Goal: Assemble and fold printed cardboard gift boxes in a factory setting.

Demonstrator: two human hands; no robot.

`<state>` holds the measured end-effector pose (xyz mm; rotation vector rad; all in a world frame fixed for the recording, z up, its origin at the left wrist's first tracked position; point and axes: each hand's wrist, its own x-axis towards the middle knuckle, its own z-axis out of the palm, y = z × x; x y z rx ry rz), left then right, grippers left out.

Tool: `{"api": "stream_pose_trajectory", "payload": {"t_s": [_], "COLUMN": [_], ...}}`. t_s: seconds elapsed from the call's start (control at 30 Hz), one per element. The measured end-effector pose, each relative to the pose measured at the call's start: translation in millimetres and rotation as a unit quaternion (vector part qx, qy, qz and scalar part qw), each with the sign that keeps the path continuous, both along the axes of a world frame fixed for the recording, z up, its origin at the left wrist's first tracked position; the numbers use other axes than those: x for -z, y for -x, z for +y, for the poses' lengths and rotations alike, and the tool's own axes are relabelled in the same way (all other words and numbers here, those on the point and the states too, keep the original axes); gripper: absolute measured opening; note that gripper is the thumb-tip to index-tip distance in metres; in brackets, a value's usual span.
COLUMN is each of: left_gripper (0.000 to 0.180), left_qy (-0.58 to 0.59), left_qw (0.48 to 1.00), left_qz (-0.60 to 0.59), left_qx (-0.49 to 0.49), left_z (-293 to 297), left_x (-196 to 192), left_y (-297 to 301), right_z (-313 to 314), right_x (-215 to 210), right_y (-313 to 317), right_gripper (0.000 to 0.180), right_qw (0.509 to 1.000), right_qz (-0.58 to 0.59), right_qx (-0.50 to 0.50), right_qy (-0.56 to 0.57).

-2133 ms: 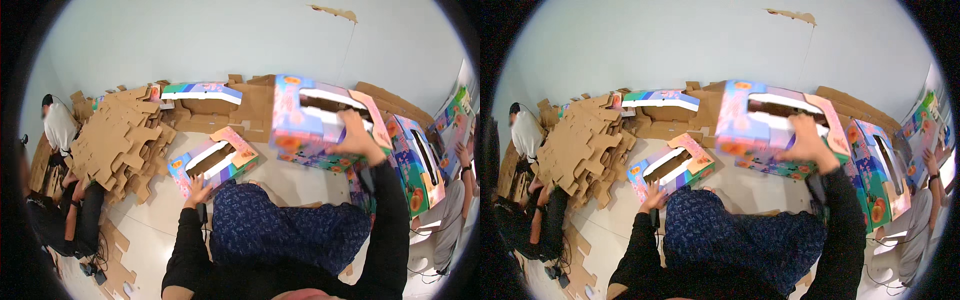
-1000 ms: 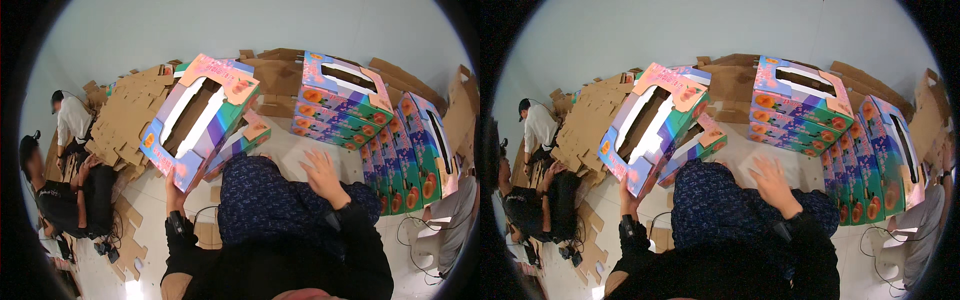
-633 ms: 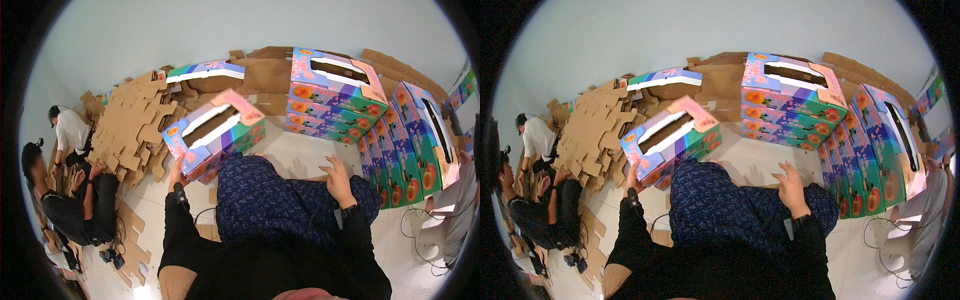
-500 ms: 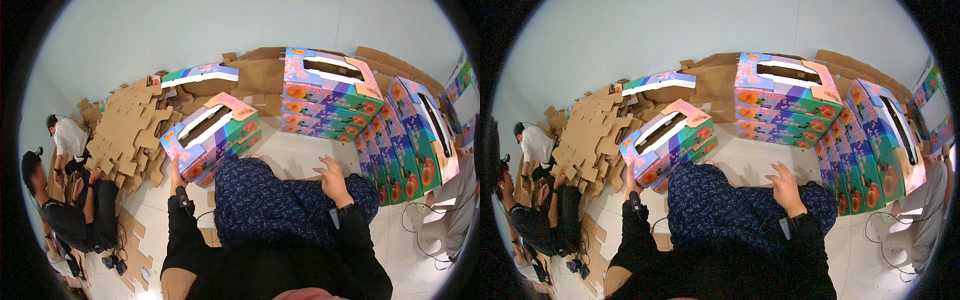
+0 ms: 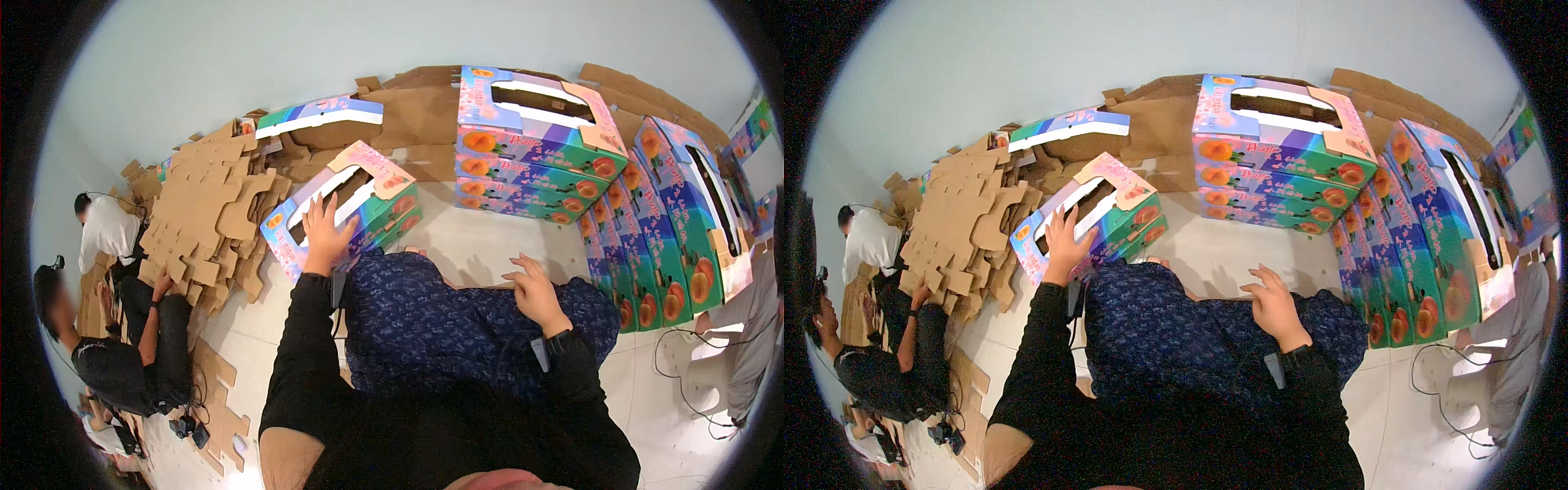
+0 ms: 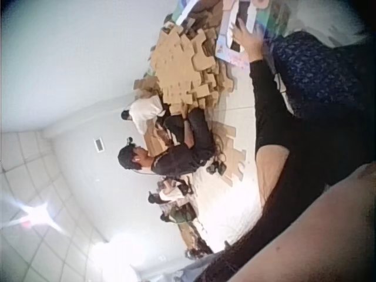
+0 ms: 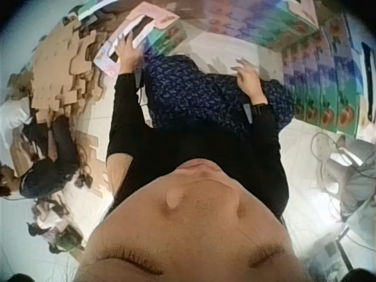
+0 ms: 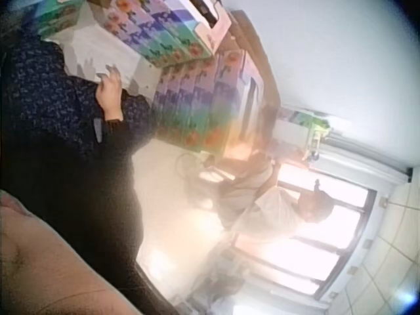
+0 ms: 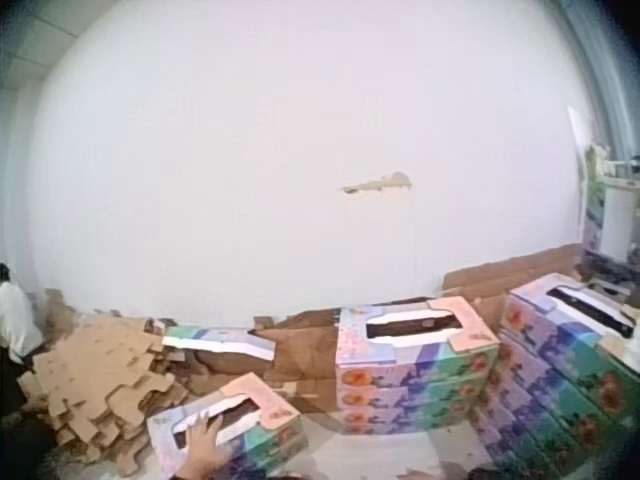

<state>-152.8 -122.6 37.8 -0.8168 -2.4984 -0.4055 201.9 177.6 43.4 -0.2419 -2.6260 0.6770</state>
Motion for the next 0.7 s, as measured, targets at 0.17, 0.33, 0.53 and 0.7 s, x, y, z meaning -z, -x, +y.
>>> {"api": "stream_pose_trajectory", "payload": {"t_s": [0.17,0.33,0.53,0.7], "left_gripper": [0.076,0.074,0.073,0.072], "left_qy": [0.077,0.05,0.049,0.032], "left_qw": [0.986,0.991,0.992,0.995], "left_qz": [-0.129,-0.112,-0.105,-0.082], "left_qx": [-0.068,-0.051,-0.052,-0.047], "left_z": [-2,-2,1,-10], "left_x": [49,52,51,57], "left_y": [11,15,13,16], "right_z": [4,9,74,132], "right_x": [8,-5,-68,-151], "right_y": [-5,-3,27,92], "right_gripper": [0.022,0.023,0.038,0.054], "right_qw": [0.999,0.999,0.98,0.969], "right_qz": [-0.02,-0.015,0.128,0.022], "right_qx": [0.01,0.036,0.132,0.246], "right_qy": [0.026,0.023,-0.075,-0.024]}}
